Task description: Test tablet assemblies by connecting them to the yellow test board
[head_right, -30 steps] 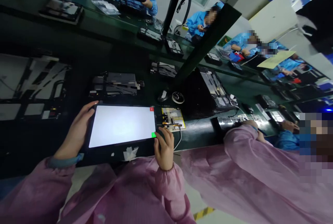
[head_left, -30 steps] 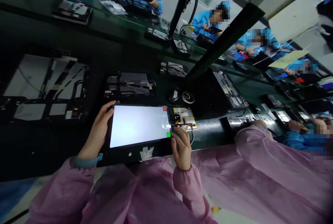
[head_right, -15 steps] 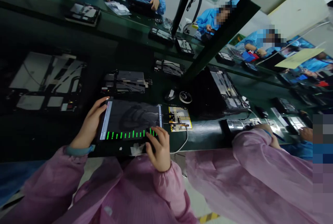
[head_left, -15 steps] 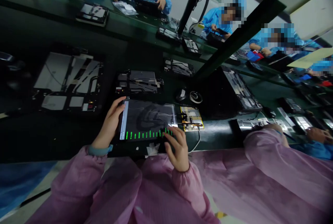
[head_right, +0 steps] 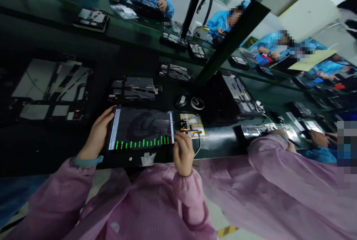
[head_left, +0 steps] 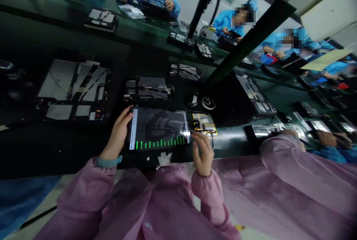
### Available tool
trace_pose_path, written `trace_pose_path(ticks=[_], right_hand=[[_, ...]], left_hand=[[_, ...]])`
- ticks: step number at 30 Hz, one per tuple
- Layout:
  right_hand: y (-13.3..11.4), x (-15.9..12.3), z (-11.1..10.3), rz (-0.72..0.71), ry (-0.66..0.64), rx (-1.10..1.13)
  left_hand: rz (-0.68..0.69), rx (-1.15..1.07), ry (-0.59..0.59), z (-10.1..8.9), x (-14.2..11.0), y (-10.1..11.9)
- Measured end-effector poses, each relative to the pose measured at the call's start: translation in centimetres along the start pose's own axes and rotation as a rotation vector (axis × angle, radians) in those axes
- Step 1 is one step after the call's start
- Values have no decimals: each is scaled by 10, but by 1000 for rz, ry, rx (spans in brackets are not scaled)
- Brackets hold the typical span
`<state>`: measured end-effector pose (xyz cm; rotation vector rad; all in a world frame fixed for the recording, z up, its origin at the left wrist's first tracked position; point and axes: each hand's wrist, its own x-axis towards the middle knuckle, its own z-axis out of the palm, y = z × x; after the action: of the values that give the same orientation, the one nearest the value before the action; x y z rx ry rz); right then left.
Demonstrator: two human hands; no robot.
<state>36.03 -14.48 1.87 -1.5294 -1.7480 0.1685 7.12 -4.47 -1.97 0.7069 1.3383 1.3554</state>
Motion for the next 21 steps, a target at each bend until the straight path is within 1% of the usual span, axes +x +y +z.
trace_pose_path(ticks=[3, 4, 6, 7, 9, 11, 13, 14, 16, 18, 19, 21], right_hand=[[53, 0, -24, 236, 244, -178], [70, -1, -30, 303, 282, -237], [98, -4, -38, 389, 242, -304], [108, -5, -39, 407, 202, -314], [120, -7, -37, 393, 119, -312], [124, -9, -32, 361, 65, -324], [124, -10, -32, 374, 46, -350], [124, -10, -34, 402, 61, -356], [120, -10, -41, 467, 135, -318], [112, -6, -48, 474, 186, -183], [106, -2, -49, 442, 184, -91], [93, 9, -46, 310, 101, 83]], left_hand=[[-95, -69, 60, 0, 3, -6], [-115, -103, 68, 0, 4, -6], [-131, -170, 67, 1, 4, -4], [-136, -189, 66, 2, 4, -3], [-147, -193, 69, 4, 3, 1], [-166, -180, 101, 6, 1, 6], [-180, -161, 149, 8, -3, 11], [-172, -142, 173, 10, -4, 13], [-130, -75, 193, 12, -8, 16], [-73, 5, 204, 13, -10, 16], [-44, 43, 209, 13, -10, 15], [40, 148, 194, 8, -11, 12]])
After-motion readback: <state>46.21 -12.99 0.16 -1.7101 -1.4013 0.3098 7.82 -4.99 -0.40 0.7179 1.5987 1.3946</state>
